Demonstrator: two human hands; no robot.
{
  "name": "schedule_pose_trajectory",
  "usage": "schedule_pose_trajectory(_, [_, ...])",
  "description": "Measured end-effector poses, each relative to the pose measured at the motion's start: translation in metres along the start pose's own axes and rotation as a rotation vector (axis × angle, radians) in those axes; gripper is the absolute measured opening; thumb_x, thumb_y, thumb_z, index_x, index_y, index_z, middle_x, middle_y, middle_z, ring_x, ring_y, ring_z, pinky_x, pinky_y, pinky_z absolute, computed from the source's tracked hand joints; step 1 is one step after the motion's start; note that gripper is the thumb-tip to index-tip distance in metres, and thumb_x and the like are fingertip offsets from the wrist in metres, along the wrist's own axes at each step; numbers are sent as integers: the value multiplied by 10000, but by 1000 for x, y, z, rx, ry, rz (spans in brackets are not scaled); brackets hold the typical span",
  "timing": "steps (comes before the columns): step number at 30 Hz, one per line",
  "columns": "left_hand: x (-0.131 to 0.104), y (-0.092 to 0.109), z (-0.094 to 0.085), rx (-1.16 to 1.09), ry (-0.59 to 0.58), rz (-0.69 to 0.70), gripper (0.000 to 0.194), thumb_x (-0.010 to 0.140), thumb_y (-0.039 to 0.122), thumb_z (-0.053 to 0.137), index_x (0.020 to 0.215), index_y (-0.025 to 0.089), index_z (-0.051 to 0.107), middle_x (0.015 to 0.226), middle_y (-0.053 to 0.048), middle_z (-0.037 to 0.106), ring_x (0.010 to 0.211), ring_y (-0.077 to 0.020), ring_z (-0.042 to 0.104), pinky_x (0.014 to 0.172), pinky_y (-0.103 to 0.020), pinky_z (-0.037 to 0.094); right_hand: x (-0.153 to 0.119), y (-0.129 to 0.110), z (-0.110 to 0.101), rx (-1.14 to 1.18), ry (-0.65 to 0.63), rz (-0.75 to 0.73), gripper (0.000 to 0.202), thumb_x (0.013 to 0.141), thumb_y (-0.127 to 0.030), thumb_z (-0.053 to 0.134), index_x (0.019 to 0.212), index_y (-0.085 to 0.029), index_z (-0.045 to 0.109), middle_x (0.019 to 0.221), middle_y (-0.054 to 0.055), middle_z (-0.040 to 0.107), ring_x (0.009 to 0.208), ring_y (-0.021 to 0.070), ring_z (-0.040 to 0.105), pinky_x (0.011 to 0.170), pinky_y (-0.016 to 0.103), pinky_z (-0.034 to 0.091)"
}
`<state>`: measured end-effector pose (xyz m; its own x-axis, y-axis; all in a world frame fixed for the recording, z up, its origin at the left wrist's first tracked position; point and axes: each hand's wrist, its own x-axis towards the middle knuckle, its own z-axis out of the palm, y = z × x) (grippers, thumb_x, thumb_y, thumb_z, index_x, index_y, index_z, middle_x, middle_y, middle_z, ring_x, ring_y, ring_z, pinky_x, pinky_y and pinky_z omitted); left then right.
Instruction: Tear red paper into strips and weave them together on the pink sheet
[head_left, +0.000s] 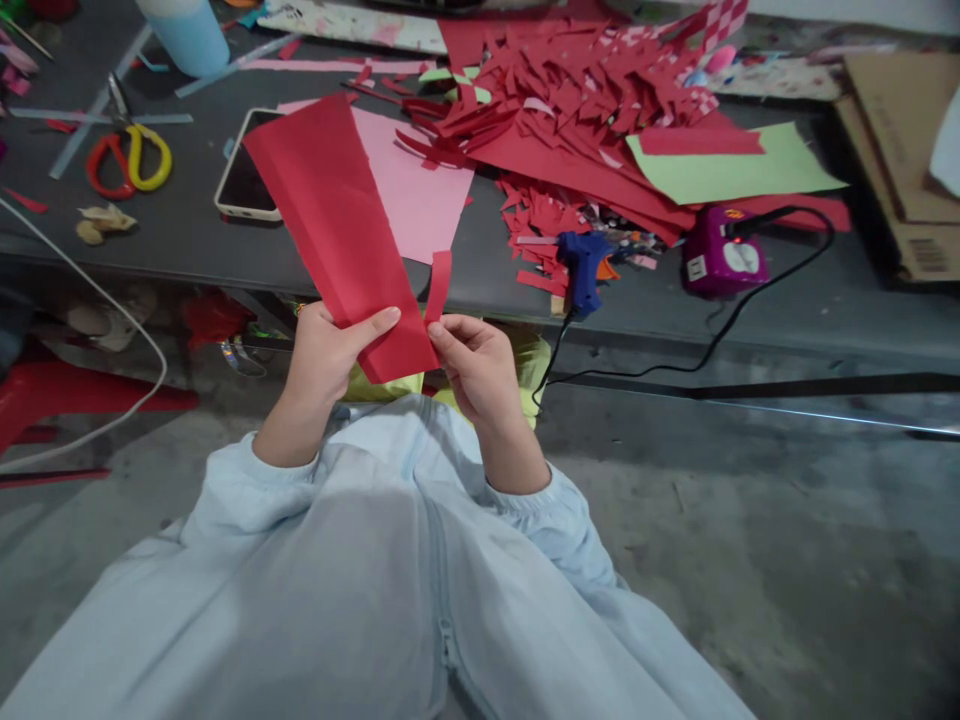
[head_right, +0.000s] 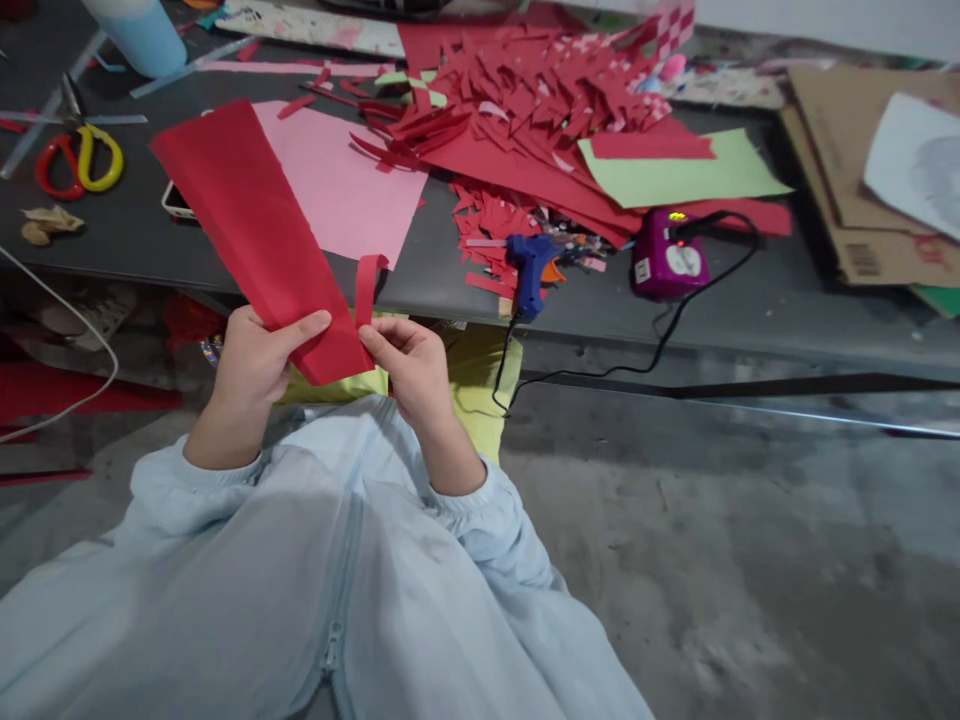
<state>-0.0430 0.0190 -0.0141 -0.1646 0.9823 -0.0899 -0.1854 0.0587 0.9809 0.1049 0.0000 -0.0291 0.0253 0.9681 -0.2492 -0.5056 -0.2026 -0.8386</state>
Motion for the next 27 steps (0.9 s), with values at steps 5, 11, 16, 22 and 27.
schedule_pose_trajectory(5, [0, 0, 0, 1, 11, 3, 283, 545, 296, 929, 709, 161, 742, 782, -24, 771, 690, -155, 709, 686, -256, 604, 2, 8, 1, 0, 80, -101, 319, 521, -436, 925, 673, -225, 740, 645, -48, 710, 586, 70, 614, 623, 214, 544])
schedule_pose_trajectory(11, [0, 3, 1, 19, 40, 21, 259, 556, 273, 916, 722, 156, 756, 778, -20, 766, 683, -141, 696, 673, -244, 597, 0, 9, -1, -2, 70, -98, 319, 546, -448, 916, 703, -226, 750, 668, -40, 721, 599, 75, 624, 625, 218, 552])
schedule_pose_trajectory(16, [0, 1, 1, 5, 61, 43, 264, 559, 286, 918, 722, 156, 756, 789, -21, 765, 691, -144, 696, 679, -252, 591, -1, 4, -2, 21, -12, 47, 341, 531, -452, 927, 715, -217, 761, 683, -28, 737, 583, 69, 630, 592, 204, 546])
schedule_pose_trajectory(22, [-5, 1, 5, -63, -76, -168, 347, 548, 368, 929, 767, 151, 768, 842, -55, 783, 707, -171, 715, 714, -302, 611, 2, 5, -1, 30, 49, -38, 348, 499, -445, 931, 668, -216, 731, 631, -48, 705, 551, 59, 596, 563, 194, 528])
schedule_pose_trajectory(27, [-7, 1, 7, -28, -44, -188, 336, 507, 310, 937, 749, 148, 771, 824, -54, 783, 686, -161, 707, 700, -291, 611, 5, 12, -4, -66, 84, -103, 370, 553, -495, 890, 717, -217, 709, 679, -34, 702, 591, 83, 598, 606, 242, 546])
